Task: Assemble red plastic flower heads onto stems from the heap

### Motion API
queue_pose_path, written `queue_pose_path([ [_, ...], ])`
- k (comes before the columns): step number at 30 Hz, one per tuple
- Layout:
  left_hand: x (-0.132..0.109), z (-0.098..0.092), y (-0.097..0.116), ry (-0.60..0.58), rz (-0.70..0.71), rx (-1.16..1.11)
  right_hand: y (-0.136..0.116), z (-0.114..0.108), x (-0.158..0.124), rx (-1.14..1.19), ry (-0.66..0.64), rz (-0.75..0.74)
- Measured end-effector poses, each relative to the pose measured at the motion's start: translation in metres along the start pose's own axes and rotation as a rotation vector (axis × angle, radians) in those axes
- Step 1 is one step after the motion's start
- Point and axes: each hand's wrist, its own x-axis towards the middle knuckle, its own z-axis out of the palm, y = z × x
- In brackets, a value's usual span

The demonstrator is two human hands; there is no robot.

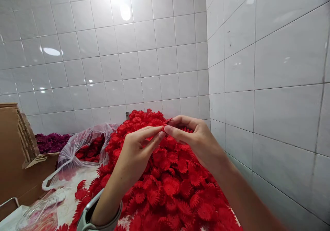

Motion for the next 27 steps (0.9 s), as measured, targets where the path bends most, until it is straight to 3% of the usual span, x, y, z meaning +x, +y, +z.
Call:
queue_pose_path([
  [11, -0.002, -0.001, -0.001, -0.002, 0.024, 0.024, 0.002, -0.002, 0.001, -0.001, 0.0, 0.027],
  [20, -0.002, 0.001, 0.002, 0.05, -0.106, -0.13, -0.001, 0.001, 0.001, -0.122, -0.074, -0.022],
  [24, 0.005, -0.007, -0.009, -0.008, -0.235, -0.395, 0.0, -0.003, 0.004, 0.091, -0.173, 0.057],
  [27, 0.01, -0.009, -0.018, 0.016, -0.332, -0.586, 0.004, -0.008, 0.008, 0.312, -0.221, 0.105],
])
